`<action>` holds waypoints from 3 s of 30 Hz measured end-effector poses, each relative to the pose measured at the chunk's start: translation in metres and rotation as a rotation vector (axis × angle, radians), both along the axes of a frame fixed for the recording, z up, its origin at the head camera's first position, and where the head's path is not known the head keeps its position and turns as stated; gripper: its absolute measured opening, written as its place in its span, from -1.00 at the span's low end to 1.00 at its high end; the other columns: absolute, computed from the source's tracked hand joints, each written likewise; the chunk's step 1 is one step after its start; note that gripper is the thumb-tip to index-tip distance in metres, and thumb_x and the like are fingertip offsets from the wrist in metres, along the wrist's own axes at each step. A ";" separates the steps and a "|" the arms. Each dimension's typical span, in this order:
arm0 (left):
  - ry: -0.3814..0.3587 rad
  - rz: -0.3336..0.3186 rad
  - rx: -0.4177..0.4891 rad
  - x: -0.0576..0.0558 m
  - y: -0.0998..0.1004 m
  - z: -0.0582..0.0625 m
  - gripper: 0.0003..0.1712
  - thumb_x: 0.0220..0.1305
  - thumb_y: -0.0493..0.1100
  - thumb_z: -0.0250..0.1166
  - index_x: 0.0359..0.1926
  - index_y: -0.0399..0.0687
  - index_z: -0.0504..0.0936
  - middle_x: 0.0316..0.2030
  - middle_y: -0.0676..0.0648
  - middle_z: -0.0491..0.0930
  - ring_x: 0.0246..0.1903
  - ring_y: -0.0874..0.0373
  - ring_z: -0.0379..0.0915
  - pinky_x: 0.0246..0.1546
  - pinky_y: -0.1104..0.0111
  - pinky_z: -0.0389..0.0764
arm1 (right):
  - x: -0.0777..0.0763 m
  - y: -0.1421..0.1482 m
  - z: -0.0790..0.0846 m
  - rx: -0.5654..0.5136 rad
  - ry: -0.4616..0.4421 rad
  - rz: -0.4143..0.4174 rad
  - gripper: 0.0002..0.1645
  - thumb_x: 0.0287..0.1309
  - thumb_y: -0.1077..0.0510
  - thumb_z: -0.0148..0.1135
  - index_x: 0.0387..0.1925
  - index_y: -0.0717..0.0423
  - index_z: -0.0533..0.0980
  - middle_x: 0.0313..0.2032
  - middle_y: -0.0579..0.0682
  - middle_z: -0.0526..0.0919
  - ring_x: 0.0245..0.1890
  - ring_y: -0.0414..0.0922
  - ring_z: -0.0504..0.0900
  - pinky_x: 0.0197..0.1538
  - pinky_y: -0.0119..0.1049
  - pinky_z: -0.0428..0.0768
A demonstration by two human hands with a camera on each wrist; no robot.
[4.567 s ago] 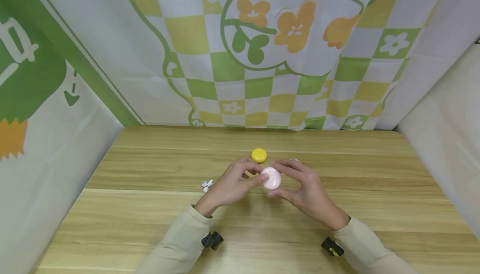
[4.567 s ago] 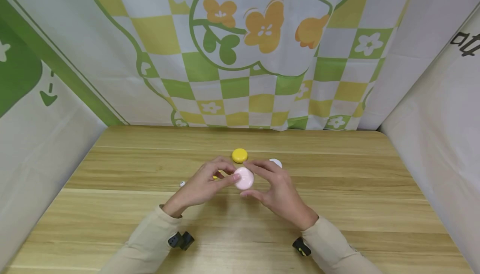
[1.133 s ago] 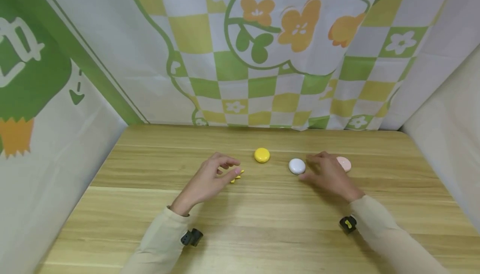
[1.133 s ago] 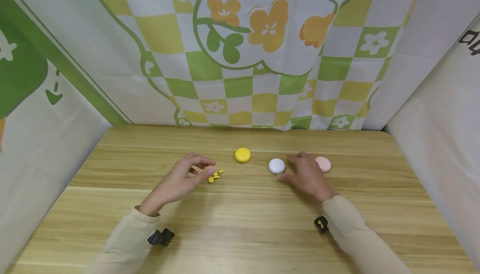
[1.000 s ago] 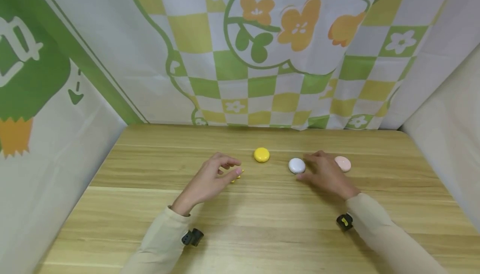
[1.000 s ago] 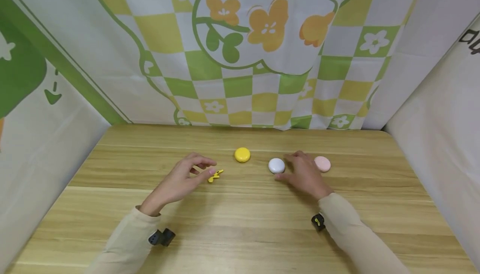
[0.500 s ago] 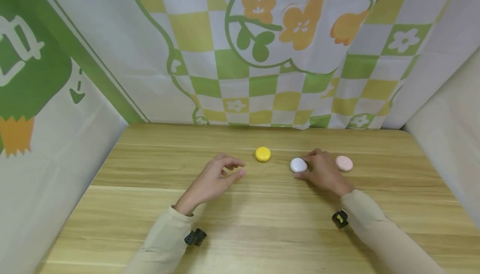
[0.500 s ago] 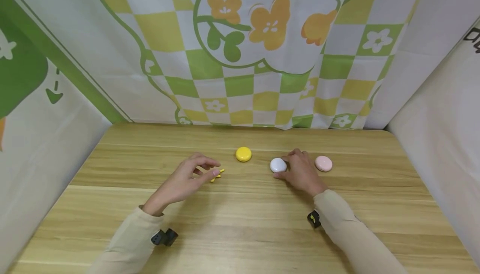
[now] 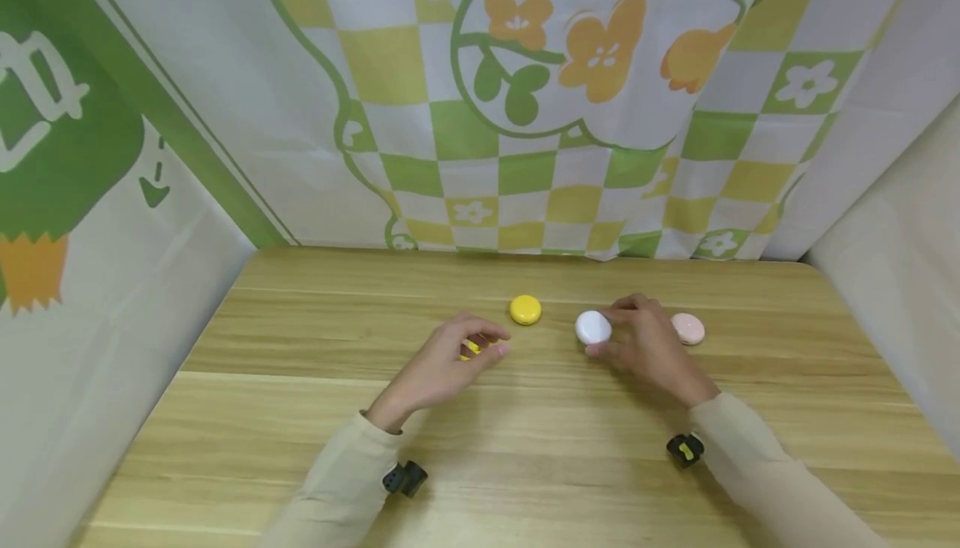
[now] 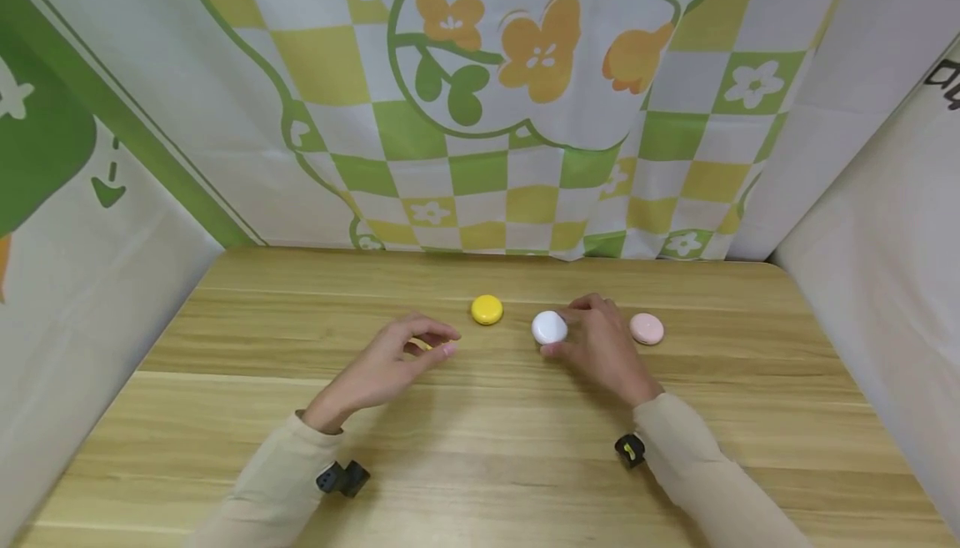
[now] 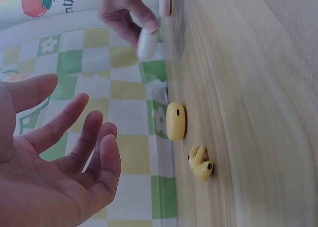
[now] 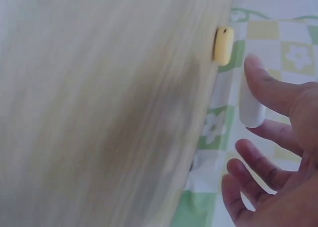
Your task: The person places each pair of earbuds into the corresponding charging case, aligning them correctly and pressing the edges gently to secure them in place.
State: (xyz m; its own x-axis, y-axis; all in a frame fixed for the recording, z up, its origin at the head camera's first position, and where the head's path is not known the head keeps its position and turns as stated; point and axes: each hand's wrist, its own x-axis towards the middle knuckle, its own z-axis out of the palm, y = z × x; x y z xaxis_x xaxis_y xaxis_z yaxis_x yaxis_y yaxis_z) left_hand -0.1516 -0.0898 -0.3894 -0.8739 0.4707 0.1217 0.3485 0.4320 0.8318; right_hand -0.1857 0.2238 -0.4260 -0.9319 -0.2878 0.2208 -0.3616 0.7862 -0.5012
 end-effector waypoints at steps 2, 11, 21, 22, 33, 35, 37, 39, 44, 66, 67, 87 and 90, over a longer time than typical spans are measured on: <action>-0.003 -0.007 0.008 0.000 0.003 0.000 -0.69 0.49 -0.08 0.24 0.08 -0.17 0.68 -0.06 -0.06 0.58 -0.06 0.06 0.49 -0.09 0.27 0.58 | 0.005 -0.004 0.004 -0.016 0.037 0.001 -0.30 -0.14 0.03 0.68 0.08 0.21 0.67 0.01 0.27 0.60 0.03 0.25 0.52 0.06 0.18 0.47; -0.071 0.014 0.036 0.000 0.016 0.001 -0.69 0.50 -0.05 0.23 0.08 -0.13 0.68 -0.07 -0.02 0.59 -0.05 0.07 0.51 -0.09 0.25 0.60 | 0.025 -0.022 0.023 -0.100 0.236 0.051 -0.28 -0.34 0.13 0.75 -0.01 0.20 0.71 -0.08 0.20 0.63 -0.04 0.17 0.56 -0.01 0.11 0.54; -0.052 0.022 0.094 0.000 0.028 -0.003 -0.65 0.51 -0.03 0.21 0.09 -0.18 0.67 -0.07 -0.03 0.64 -0.07 0.11 0.55 -0.07 0.16 0.62 | 0.041 -0.041 0.032 -0.155 0.408 0.178 -0.28 -0.46 0.21 0.79 -0.07 0.24 0.73 -0.09 0.11 0.61 -0.08 0.07 0.55 -0.14 -0.06 0.58; -0.056 0.021 0.103 0.000 0.030 -0.002 -0.65 0.51 -0.02 0.22 0.09 -0.18 0.67 -0.07 -0.03 0.65 -0.07 0.11 0.55 -0.07 0.15 0.62 | 0.042 -0.043 0.033 -0.157 0.412 0.188 -0.28 -0.46 0.21 0.79 -0.06 0.24 0.73 -0.08 0.11 0.61 -0.08 0.07 0.54 -0.13 -0.06 0.59; -0.060 -0.018 0.128 0.002 0.038 -0.002 -0.73 0.46 -0.07 0.28 -0.07 -0.20 0.72 -0.13 -0.06 0.62 -0.10 0.09 0.54 -0.07 0.18 0.63 | 0.050 -0.053 0.035 -0.172 0.394 0.221 -0.26 -0.38 0.19 0.76 0.00 0.24 0.70 -0.03 0.10 0.59 -0.05 0.03 0.53 -0.10 -0.07 0.60; -0.061 -0.017 0.129 0.002 0.038 -0.002 -0.73 0.46 -0.07 0.27 -0.10 -0.20 0.72 -0.13 -0.05 0.61 -0.10 0.11 0.53 -0.07 0.19 0.63 | 0.051 -0.053 0.034 -0.173 0.383 0.218 -0.26 -0.36 0.17 0.76 0.01 0.23 0.70 -0.03 0.09 0.59 -0.05 0.01 0.54 -0.10 -0.06 0.59; -0.060 -0.021 0.134 0.002 0.038 -0.001 -0.73 0.47 -0.08 0.26 -0.09 -0.20 0.72 -0.12 -0.06 0.60 -0.10 0.10 0.52 -0.07 0.18 0.63 | 0.051 -0.053 0.034 -0.180 0.376 0.216 -0.25 -0.36 0.14 0.77 0.02 0.21 0.70 -0.03 0.09 0.59 -0.04 0.01 0.53 -0.09 -0.05 0.59; -0.054 -0.024 0.140 0.002 0.038 0.000 -0.73 0.48 -0.09 0.25 -0.09 -0.21 0.71 -0.11 -0.07 0.60 -0.08 0.10 0.52 -0.05 0.17 0.62 | 0.051 -0.053 0.034 -0.191 0.367 0.214 -0.22 -0.38 0.13 0.77 0.03 0.19 0.69 -0.03 0.09 0.59 -0.03 0.02 0.54 -0.08 -0.03 0.59; -0.042 -0.028 0.152 0.004 0.036 0.003 -0.74 0.49 -0.11 0.24 -0.06 -0.23 0.70 -0.04 -0.09 0.59 -0.03 0.06 0.51 -0.01 0.13 0.61 | 0.051 -0.050 0.035 -0.220 0.321 0.201 -0.16 -0.37 0.09 0.77 0.10 0.16 0.65 -0.04 0.08 0.61 -0.01 0.02 0.57 -0.07 -0.01 0.63; 0.018 -0.028 0.186 0.005 0.036 0.005 -0.76 0.47 -0.13 0.26 0.00 -0.18 0.69 0.01 -0.05 0.53 0.04 0.09 0.46 0.03 0.18 0.56 | 0.050 -0.046 0.044 -0.470 -0.129 0.165 -0.71 0.19 0.22 0.46 -0.04 0.19 0.72 -0.08 0.02 0.75 -0.17 -0.13 0.71 -0.11 -0.20 0.70; 0.022 -0.027 0.185 0.006 0.036 0.005 -0.76 0.47 -0.13 0.26 0.00 -0.18 0.69 0.01 -0.05 0.53 0.04 0.08 0.46 0.03 0.18 0.56 | 0.050 -0.046 0.044 -0.476 -0.134 0.164 -0.72 0.20 0.22 0.46 -0.05 0.19 0.73 -0.08 0.03 0.75 -0.16 -0.12 0.70 -0.10 -0.21 0.70; 0.085 -0.044 0.166 0.007 0.038 0.013 -0.77 0.41 -0.06 0.34 -0.05 -0.09 0.66 0.05 -0.04 0.52 0.07 0.03 0.43 0.09 0.00 0.52 | 0.051 -0.046 0.042 -0.547 -0.142 0.199 -0.78 0.14 0.31 0.47 -0.13 0.22 0.75 -0.14 0.06 0.74 -0.19 -0.13 0.69 -0.13 -0.26 0.70; 0.079 -0.043 0.163 0.008 0.038 0.013 -0.79 0.44 -0.06 0.31 -0.07 -0.10 0.66 0.08 -0.07 0.50 0.10 0.00 0.43 0.10 0.03 0.51 | 0.051 -0.047 0.041 -0.548 -0.129 0.210 -0.77 0.12 0.33 0.47 -0.14 0.23 0.75 -0.15 0.05 0.74 -0.19 -0.15 0.69 -0.14 -0.25 0.70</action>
State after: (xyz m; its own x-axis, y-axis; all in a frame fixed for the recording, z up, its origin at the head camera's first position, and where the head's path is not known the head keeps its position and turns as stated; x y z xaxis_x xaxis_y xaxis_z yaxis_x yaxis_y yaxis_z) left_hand -0.1440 -0.0515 -0.3765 -0.8379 0.4758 0.2674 0.4312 0.2767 0.8588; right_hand -0.1346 0.1771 -0.3851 -0.8966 -0.3449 0.2776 -0.3902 0.3192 -0.8636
